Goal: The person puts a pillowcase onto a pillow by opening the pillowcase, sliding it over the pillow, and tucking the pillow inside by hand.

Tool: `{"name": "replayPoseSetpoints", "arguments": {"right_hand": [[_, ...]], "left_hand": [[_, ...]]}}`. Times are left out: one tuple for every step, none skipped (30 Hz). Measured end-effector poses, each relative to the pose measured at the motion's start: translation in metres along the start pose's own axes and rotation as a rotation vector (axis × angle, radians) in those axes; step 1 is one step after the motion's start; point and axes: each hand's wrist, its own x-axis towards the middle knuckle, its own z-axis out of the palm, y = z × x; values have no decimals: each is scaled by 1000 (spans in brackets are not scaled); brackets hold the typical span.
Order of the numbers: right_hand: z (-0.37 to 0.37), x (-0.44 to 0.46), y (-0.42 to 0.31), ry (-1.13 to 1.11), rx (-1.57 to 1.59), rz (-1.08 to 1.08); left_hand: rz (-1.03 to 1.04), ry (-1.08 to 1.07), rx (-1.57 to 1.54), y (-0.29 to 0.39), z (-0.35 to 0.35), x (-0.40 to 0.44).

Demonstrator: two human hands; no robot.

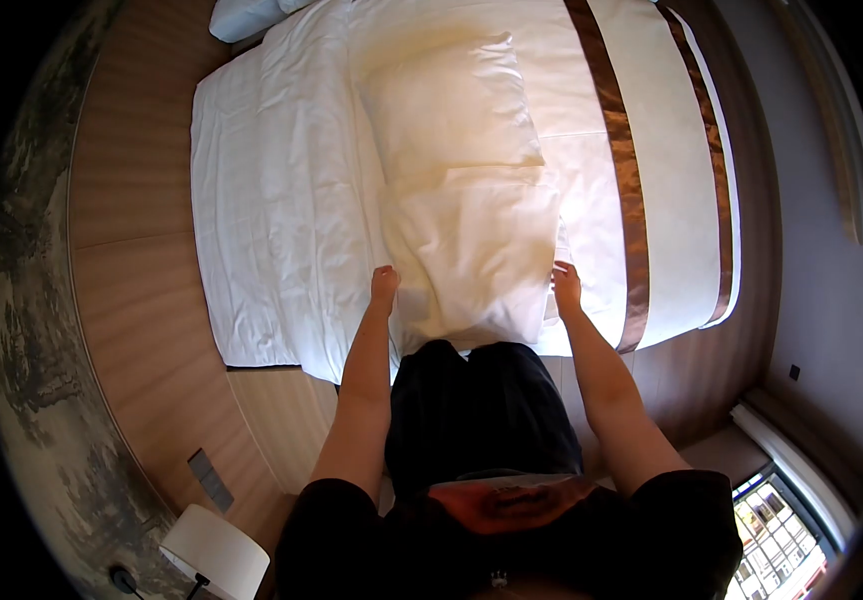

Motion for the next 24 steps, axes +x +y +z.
{"name": "replayPoseSetpoints", "arguments": {"right_hand": [[5,7,-25,-29,263,121],[10,16,-42,-33,374,101],[11,8,-80,-34,412,196],[14,14,-90,-40,413,242],[16,20,-96,-47,414,290],[18,23,-97,-54,414,337],[17,24,-95,-218,537,278],[14,23,-93,-383,658,218],[11,23,-88,-546,777,155],[6,14,-90,-612,714,200],[-2,4,-90,-677,649,246],[-9,-6,-88,-740,584,292],[-16,1,-57,-889,521,290],[-15,8,-19,-928,387,247],[-25,-16,-28,-944,190,349],[-35,-27,-16,-983,-217,184],[-33,-2,38,-1233,-834,-132],[-42,-25,24,-1345,-909,-111],[-45,-35,39,-1436,-1075,-172],[-46,-42,51,-1523,-1242,-237],[-45,-48,52,-1435,-1307,-245],[-41,-57,47,-1345,-1370,-253],[-37,-66,43,-1256,-1429,-261],[-33,-72,34,-1038,-1378,-175]], "left_hand": [[-90,-10,-249,26,2,-3],[-142,48,-295,43,6,-2],[-193,107,-342,54,11,2],[-165,11,-256,60,13,8],[-137,-84,-170,64,14,13],[-108,-178,-84,66,14,14],[-119,-251,-154,67,18,13],[-131,-324,-224,66,24,10],[-143,-397,-295,65,27,6],[70,-464,-237,45,26,14],[283,-527,-177,22,24,18],[283,-628,-88,14,18,9],[291,-730,3,7,12,-2],[81,-868,121,23,1,-32],[-132,-997,240,29,-7,-53],[-299,-1026,604,7,-13,-49],[-466,-1031,970,-14,-16,-45],[-416,-1044,1168,-18,-17,-54],[-360,-1053,1366,-16,-17,-68],[-299,-1055,1564,-18,-18,-80],[-162,-879,1747,-30,-19,-89],[16,-737,1718,-37,-18,-88],[185,-593,1676,-45,-15,-88],[349,-448,1624,-50,-13,-88]]}}
